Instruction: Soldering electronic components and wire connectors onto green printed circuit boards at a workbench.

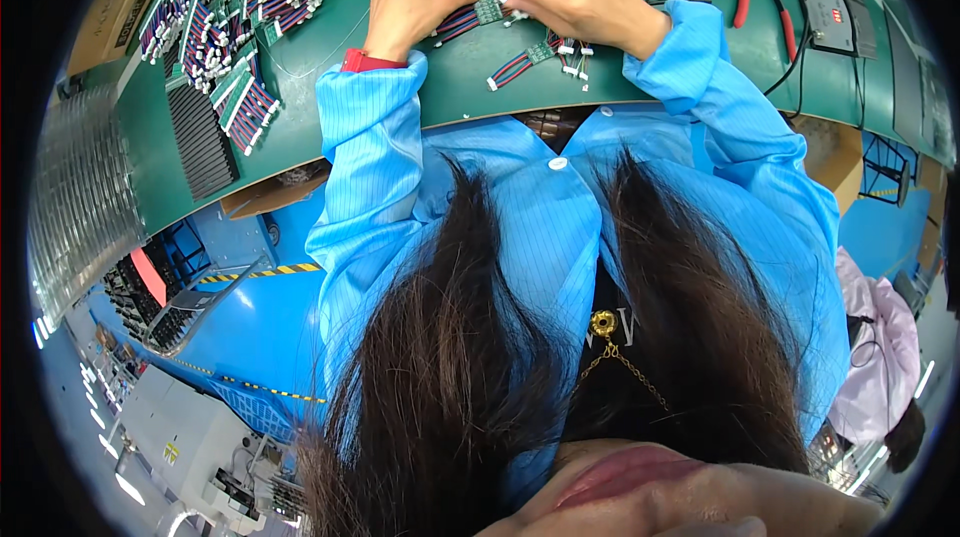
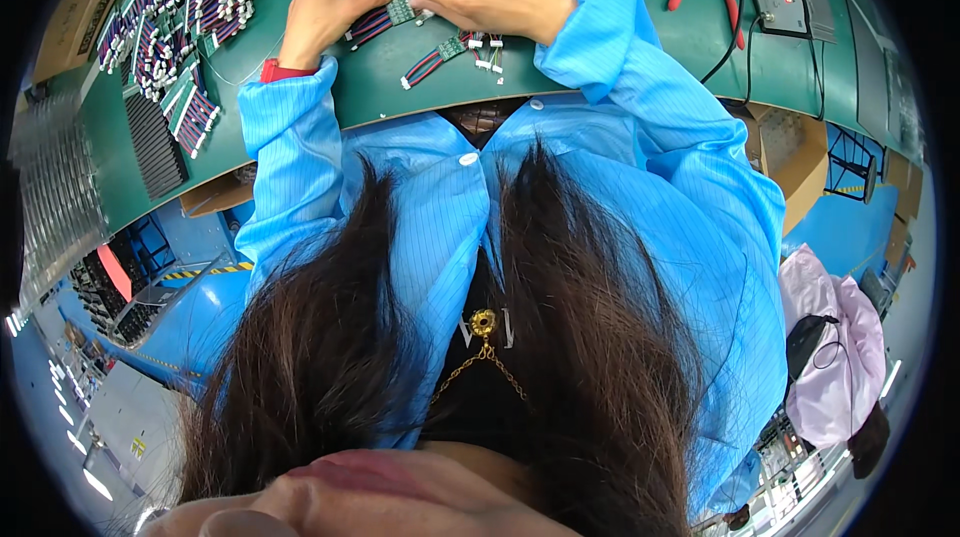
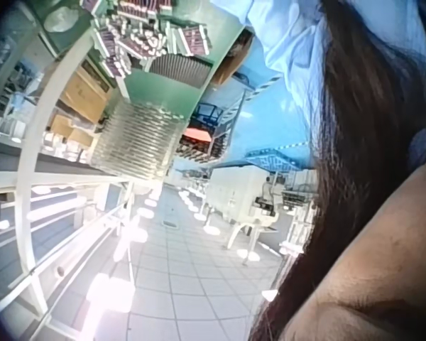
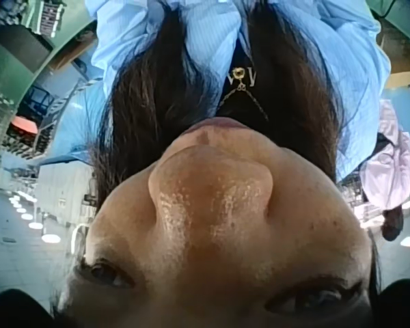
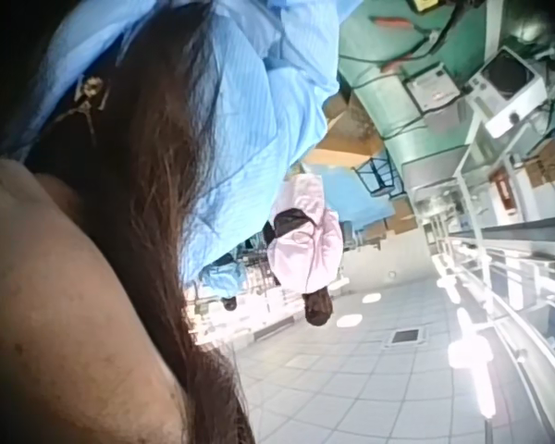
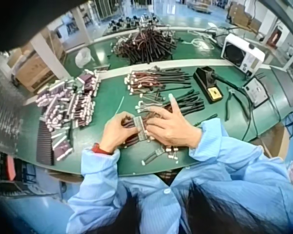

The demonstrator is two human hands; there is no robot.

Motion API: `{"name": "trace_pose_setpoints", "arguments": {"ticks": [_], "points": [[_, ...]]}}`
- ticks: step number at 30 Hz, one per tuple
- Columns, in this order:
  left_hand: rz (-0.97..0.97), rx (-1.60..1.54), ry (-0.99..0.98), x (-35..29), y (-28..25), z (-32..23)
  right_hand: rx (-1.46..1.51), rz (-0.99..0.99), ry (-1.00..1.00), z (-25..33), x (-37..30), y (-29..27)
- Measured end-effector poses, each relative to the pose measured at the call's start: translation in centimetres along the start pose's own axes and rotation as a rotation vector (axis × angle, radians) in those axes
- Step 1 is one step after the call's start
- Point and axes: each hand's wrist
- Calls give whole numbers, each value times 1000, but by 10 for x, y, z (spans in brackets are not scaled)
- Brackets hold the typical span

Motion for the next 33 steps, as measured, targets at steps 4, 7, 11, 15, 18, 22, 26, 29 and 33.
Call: {"name": "trace_pose_setpoints", "arguments": {"ticks": [4,7,11,15,18,22,26,29,33], "points": [[-69,-327,147,0,13,12,1164,521,471,-23,26,-1],[-50,-362,157,0,17,21,1193,561,484,-37,19,9],[-36,-402,154,-2,15,21,1237,664,480,-47,23,23],[-21,-408,106,-7,9,14,1285,790,462,-59,28,41],[29,-330,37,-7,-6,-12,1301,877,461,-72,32,46],[62,-310,27,-2,-7,-15,1348,995,454,-82,26,60],[47,-375,90,5,0,-2,1140,832,258,-85,33,62],[-27,-549,250,9,8,12,392,159,-233,-88,43,36],[-46,-532,319,1,3,-1,1198,616,115,-81,58,12]]}}
Point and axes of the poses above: each hand's wrist, its own x-axis towards the middle knuckle, its own y-axis out of the palm, z = x × y, and after that the axes turned 10 degrees about z, right-handed
